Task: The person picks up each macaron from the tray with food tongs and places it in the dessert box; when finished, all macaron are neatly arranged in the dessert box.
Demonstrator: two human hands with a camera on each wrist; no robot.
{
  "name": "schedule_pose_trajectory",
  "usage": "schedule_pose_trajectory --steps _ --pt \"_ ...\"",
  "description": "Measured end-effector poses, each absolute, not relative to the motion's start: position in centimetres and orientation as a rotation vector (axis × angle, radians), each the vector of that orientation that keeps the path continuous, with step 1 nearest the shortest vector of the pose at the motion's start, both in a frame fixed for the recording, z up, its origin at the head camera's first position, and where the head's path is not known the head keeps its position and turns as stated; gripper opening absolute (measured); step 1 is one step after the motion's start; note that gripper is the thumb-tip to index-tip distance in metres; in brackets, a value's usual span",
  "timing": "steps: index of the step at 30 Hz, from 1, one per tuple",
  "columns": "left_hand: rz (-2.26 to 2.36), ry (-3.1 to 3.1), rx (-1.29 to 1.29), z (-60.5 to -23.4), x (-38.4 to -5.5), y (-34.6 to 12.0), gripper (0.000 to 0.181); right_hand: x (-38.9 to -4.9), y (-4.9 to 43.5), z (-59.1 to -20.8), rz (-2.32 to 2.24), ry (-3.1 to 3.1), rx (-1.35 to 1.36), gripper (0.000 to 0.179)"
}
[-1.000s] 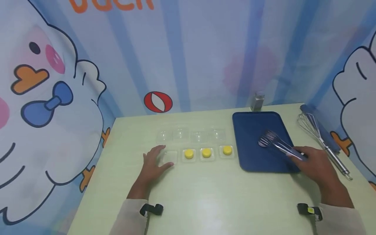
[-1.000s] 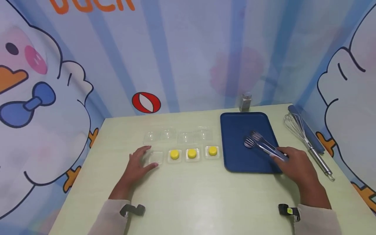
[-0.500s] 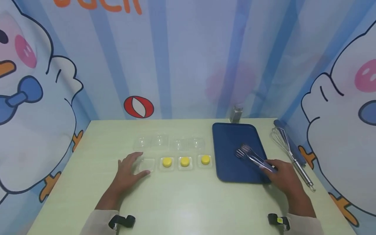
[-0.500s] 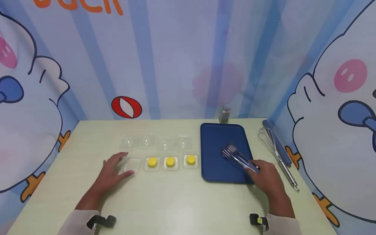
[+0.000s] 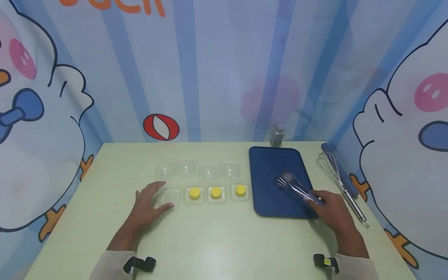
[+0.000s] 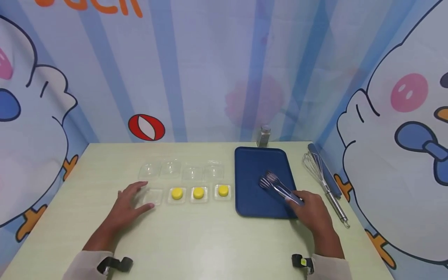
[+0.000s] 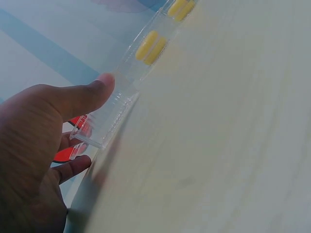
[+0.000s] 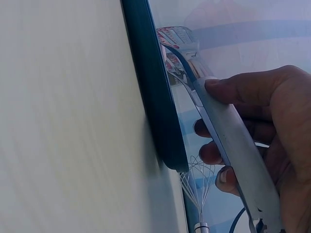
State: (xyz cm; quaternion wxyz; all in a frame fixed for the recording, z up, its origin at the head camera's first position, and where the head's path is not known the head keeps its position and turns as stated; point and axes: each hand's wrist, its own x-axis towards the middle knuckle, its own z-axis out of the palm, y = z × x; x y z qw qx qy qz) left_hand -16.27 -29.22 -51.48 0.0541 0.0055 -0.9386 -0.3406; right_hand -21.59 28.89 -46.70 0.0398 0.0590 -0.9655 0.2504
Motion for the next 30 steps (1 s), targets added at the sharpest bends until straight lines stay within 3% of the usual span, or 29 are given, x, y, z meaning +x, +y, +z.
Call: schedule_pose_trajectory --steps 11,30 --pt "-1.055 -2.837 -0.013 -51.6 -16.2 -29.6 0.08 -21.5 28.6 -46.1 0.76 -2.953 0.21 0.051" --pt "-1.055 -2.826 0.008 -51.5 -16.2 -29.5 0.08 -22.3 25.5 -43.6 0.754 -2.829 0.429 0.041"
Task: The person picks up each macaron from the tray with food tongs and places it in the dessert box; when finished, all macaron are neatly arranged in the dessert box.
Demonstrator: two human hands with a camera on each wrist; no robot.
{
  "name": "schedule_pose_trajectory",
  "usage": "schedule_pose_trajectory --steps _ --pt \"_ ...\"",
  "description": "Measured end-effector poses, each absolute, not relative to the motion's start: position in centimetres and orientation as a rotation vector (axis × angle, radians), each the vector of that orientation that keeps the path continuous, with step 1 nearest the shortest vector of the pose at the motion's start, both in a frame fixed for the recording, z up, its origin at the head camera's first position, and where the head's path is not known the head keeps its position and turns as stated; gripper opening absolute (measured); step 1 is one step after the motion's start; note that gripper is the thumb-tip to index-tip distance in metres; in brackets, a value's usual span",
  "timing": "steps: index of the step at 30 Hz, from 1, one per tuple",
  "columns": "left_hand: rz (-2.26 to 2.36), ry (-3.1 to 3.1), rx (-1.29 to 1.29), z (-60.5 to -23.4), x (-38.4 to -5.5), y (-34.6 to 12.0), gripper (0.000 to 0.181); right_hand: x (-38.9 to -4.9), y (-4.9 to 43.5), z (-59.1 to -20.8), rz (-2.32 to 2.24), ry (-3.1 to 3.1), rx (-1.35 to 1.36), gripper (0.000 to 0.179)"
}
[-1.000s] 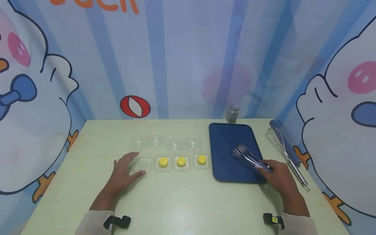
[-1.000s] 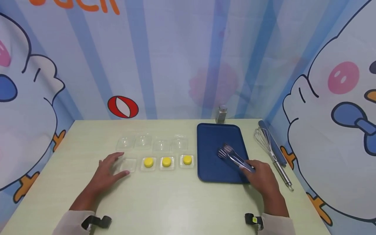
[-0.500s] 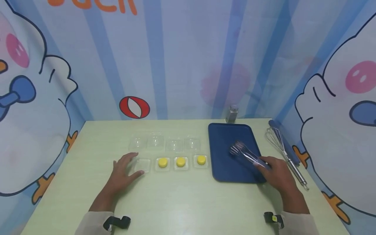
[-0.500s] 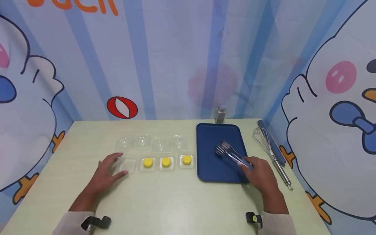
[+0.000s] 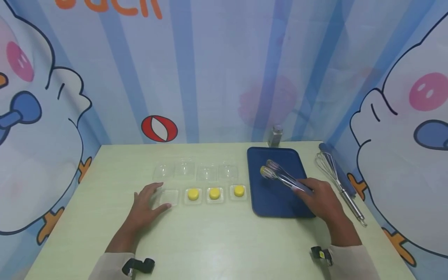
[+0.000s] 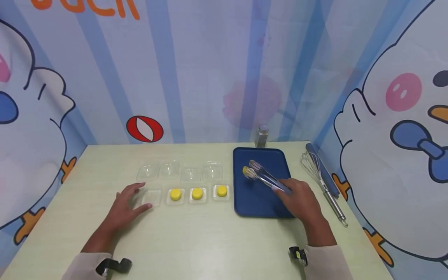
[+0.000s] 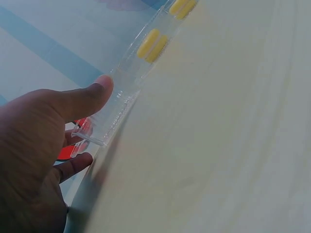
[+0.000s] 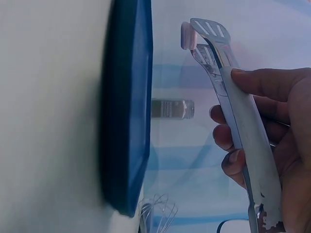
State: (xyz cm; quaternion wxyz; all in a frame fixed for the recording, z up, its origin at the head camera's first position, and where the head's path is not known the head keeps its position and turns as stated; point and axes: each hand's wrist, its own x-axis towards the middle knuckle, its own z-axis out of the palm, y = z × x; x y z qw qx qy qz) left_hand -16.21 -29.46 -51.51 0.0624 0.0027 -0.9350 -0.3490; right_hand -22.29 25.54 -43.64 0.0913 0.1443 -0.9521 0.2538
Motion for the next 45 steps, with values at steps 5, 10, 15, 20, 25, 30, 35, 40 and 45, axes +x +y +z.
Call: schedule_pose_trajectory --steps 5,10,15,20,25,30,35,40,45 --pt "-1.061 -2.827 0.028 -51.2 -16.2 -29.3 0.08 -22.8 24.0 -42.8 0.781 -2.795 0.527 0.041" --pt "-1.049 -2.842 0.044 -51.0 -16.1 -29.1 0.081 -23.1 22.1 -42.1 0.82 -2.771 0.622 0.037" --pt "-1.061 -2.85 0.067 -50.9 -16.1 -29.0 0.082 -23.4 20.5 -41.9 0.859 -2.751 0.684 0.035" --pt "-1.089 -2.854 0.098 -51.2 -16.2 -29.0 0.083 -23.5 18.9 -42.2 0.856 -2.762 0.699 0.036" --pt "-1.089 -2.848 0.099 -51.3 -16.2 -29.0 0.083 -23.6 17.0 -42.3 0.895 -2.725 0.765 0.034" --pt "-1.083 -2.846 0.096 -51.3 -16.3 -29.0 0.084 -23.5 15.1 -42.5 0.892 -2.738 0.813 0.034" --pt "-1.086 -2.853 0.105 -51.3 -16.4 -29.1 0.085 -23.6 13.1 -42.9 0.867 -2.735 0.865 0.034" --pt "-1.089 -2.851 0.105 -51.3 -16.3 -29.1 0.085 -23.7 11.4 -43.1 0.862 -2.732 0.922 0.033" --pt "-1.097 -2.859 0.117 -51.1 -16.3 -29.1 0.086 -23.9 9.8 -43.4 0.858 -2.715 0.968 0.033"
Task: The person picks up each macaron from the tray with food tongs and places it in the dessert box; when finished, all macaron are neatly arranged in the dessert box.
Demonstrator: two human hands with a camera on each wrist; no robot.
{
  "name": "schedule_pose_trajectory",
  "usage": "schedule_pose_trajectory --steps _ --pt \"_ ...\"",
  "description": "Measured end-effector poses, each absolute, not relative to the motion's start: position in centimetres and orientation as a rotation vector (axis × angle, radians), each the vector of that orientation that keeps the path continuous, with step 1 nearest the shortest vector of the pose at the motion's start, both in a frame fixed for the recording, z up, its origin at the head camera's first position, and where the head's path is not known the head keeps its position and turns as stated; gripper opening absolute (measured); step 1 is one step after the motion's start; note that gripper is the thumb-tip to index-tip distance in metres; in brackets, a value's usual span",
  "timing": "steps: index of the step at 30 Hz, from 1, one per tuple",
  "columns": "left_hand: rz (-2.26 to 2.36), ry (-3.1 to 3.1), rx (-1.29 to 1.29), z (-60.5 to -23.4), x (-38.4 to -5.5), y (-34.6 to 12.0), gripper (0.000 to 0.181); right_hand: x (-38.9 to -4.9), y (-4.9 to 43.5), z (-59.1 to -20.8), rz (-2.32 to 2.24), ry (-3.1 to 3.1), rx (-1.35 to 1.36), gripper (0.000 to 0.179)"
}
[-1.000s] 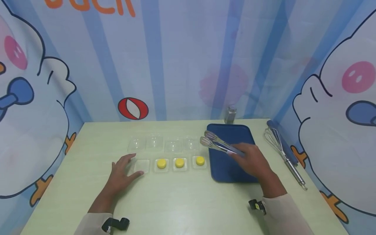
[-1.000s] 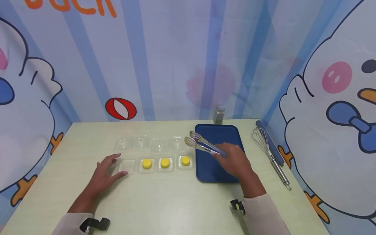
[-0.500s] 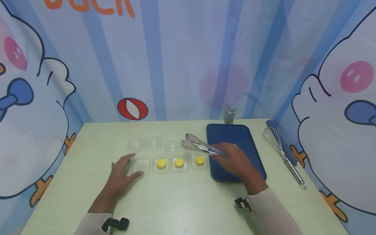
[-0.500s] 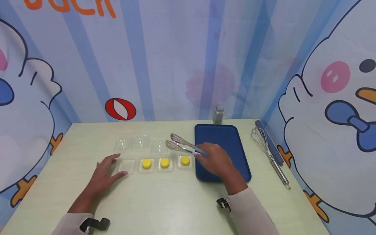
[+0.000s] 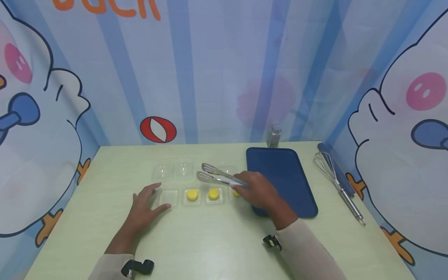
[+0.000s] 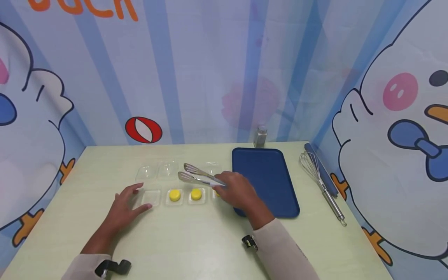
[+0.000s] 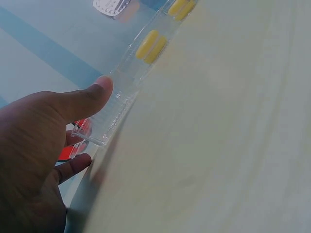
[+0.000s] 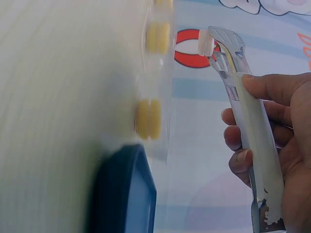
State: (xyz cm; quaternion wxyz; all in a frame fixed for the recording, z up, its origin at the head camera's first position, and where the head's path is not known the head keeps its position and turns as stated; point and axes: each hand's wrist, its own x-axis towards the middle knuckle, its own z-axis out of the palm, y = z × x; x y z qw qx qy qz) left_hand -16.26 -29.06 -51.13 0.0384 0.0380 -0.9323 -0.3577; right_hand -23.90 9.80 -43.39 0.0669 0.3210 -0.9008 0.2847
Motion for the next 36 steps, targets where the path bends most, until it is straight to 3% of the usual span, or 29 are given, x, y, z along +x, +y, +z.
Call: schedule_pose_trajectory --steps 17,36 --pt "-1.099 -2.878 0.146 -51.0 -16.3 -28.8 0.088 -22.9 4.2 -43.6 0.871 -2.784 1.099 0.035" --pt "-1.092 -2.825 0.072 -51.3 -16.3 -29.2 0.089 -22.3 -0.4 -43.7 0.58 -2.841 1.196 0.033"
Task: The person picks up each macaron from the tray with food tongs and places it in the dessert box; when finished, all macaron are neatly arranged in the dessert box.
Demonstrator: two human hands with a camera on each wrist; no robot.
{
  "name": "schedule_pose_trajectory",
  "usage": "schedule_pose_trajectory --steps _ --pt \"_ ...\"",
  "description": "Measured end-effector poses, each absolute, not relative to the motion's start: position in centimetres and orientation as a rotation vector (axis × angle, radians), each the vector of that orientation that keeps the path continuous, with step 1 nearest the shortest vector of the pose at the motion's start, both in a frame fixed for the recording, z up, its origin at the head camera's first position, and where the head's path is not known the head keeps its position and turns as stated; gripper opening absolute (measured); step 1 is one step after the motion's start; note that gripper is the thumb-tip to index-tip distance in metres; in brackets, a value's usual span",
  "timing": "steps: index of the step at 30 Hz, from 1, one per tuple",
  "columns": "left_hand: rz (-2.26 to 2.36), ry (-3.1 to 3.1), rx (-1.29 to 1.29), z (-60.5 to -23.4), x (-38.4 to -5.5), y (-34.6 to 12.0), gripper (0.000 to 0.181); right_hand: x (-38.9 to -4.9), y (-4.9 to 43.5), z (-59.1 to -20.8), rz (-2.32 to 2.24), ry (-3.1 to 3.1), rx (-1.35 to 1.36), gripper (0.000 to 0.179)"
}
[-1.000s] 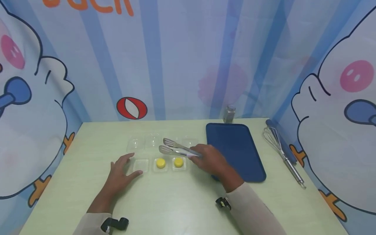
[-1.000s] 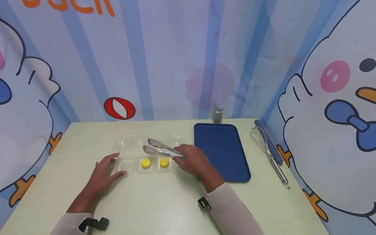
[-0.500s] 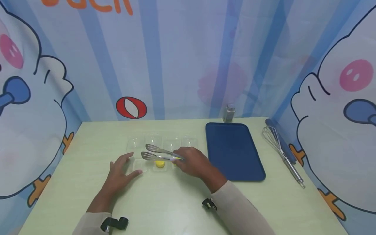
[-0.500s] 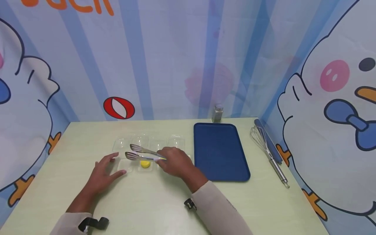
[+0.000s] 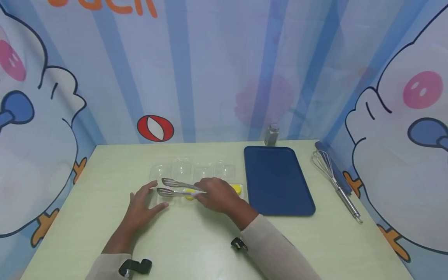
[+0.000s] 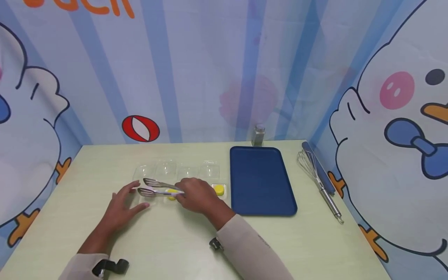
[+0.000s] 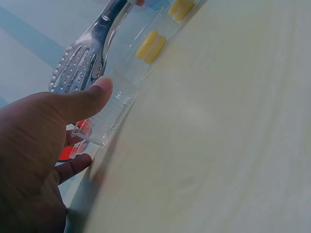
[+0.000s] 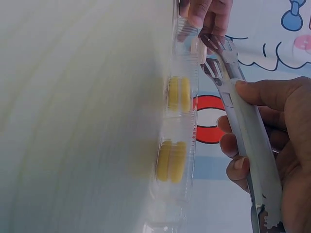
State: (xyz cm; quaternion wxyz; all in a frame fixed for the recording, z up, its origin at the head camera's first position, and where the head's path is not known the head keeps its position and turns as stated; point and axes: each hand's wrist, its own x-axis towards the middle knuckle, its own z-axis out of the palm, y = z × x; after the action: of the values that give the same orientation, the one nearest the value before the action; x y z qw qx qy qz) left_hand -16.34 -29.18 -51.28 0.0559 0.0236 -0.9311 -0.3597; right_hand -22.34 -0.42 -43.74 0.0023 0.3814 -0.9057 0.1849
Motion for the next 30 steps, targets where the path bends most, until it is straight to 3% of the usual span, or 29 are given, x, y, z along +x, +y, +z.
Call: schedule_pose_trajectory --steps 30 --pt "-1.113 -2.792 0.057 -51.4 -16.3 -29.3 0.091 -22.4 -2.1 -43.9 0.404 -2.83 1.23 0.022"
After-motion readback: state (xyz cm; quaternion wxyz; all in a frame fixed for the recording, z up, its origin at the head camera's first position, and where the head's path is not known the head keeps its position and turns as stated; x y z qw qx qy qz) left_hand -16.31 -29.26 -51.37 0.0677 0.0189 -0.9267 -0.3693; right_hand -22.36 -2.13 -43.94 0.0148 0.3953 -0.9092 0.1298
